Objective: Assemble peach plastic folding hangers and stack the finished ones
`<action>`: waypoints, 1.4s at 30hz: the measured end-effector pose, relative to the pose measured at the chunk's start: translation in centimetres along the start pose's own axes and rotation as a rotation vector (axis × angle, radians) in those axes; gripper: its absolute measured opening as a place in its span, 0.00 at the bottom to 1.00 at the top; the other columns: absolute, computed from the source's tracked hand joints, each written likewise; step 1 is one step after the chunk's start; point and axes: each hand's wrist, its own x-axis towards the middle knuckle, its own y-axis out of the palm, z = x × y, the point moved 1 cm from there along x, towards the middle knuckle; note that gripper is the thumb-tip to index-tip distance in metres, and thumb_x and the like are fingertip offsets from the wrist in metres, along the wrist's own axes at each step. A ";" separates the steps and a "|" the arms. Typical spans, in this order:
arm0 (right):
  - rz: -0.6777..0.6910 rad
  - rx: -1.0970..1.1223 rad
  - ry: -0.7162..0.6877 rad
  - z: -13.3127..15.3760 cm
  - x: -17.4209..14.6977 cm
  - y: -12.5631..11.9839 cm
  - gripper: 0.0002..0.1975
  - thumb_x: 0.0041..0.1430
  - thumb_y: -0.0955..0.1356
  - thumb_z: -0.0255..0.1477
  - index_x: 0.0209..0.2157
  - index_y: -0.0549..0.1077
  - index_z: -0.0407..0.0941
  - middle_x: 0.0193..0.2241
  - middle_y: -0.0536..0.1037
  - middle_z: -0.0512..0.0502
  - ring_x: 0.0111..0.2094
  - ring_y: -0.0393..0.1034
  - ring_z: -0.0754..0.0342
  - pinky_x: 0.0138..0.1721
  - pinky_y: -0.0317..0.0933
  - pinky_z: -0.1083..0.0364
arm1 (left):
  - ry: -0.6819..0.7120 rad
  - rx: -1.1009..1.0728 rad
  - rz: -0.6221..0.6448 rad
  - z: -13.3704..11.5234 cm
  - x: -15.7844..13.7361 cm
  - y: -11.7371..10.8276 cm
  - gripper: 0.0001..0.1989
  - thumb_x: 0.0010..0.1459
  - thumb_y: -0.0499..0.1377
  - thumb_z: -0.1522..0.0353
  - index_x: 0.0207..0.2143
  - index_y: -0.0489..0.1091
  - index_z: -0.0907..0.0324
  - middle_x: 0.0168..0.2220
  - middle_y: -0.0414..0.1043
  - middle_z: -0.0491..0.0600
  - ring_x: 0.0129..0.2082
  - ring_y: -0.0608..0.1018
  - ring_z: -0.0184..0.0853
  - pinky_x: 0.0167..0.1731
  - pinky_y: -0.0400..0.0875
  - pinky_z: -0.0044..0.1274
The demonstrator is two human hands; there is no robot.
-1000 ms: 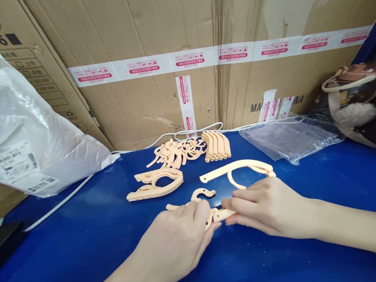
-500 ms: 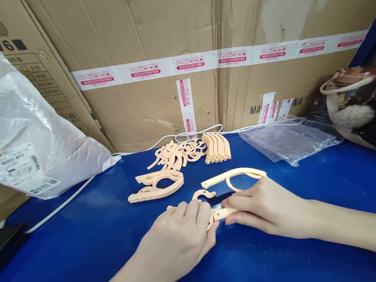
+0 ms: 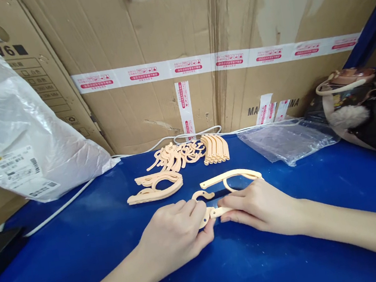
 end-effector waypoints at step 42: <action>-0.017 -0.102 -0.013 0.6 -0.3 0.3 0.19 0.68 0.55 0.36 0.33 0.71 0.42 0.24 0.74 0.50 0.21 0.65 0.59 0.23 0.49 0.59 | 0.003 -0.075 0.018 0.0 0.0 0.0 0.13 0.60 0.49 0.68 0.23 0.61 0.58 0.17 0.65 0.41 0.16 0.70 0.29 0.17 0.56 0.23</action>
